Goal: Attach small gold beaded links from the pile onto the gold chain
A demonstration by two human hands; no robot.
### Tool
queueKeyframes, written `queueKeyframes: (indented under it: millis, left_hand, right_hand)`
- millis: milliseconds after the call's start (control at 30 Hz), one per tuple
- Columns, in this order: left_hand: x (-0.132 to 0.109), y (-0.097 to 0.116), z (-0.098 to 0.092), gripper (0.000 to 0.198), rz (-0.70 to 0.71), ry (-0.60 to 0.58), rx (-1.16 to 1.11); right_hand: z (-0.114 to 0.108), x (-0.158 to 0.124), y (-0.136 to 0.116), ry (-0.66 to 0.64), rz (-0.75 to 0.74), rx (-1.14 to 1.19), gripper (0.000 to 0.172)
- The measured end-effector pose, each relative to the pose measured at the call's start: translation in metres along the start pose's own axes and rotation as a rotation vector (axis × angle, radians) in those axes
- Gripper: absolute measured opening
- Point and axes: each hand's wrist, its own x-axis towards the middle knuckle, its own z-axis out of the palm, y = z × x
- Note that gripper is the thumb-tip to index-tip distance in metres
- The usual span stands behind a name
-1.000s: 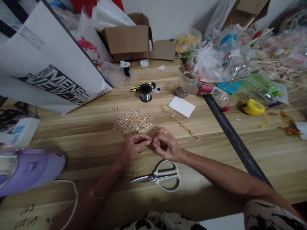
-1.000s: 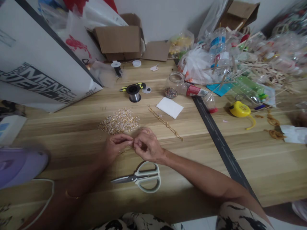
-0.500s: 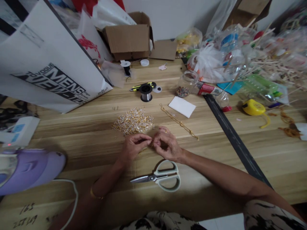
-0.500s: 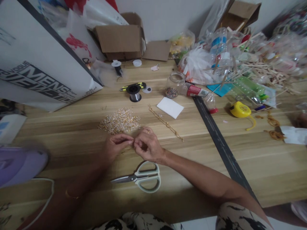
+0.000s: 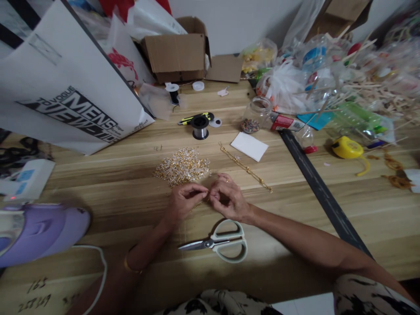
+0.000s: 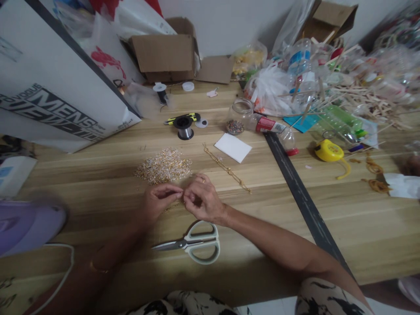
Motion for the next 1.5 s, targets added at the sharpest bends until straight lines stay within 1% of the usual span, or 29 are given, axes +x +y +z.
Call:
queueKeyframes:
  millis: [200, 333, 600, 1067, 1300, 1500]
  left_hand:
    - [-0.001, 0.001, 0.001, 0.006, 0.039, 0.004, 0.019]
    - [-0.001, 0.002, 0.001, 0.007, 0.041, 0.011, 0.018]
    - [0.000, -0.003, 0.000, 0.007, 0.048, 0.015, 0.026]
    - [-0.004, -0.004, 0.002, 0.006, 0.148, 0.024, 0.081]
    - [-0.003, -0.009, 0.001, 0.006, 0.258, 0.026, 0.114]
    - [-0.003, -0.009, 0.002, 0.007, 0.272, 0.018, 0.121]
  right_hand:
    - [0.001, -0.002, 0.002, -0.013, -0.013, -0.001, 0.009]
    - [0.001, -0.002, 0.002, -0.017, -0.027, -0.010, 0.009]
    - [-0.001, -0.001, -0.001, -0.024, -0.025, -0.050, 0.008]
    - [0.000, 0.000, 0.000, -0.006, -0.033, -0.082, 0.009]
    - [0.001, -0.001, 0.001, 0.003, -0.035, -0.082, 0.009]
    - [0.000, 0.000, -0.001, -0.018, -0.010, -0.074, 0.009]
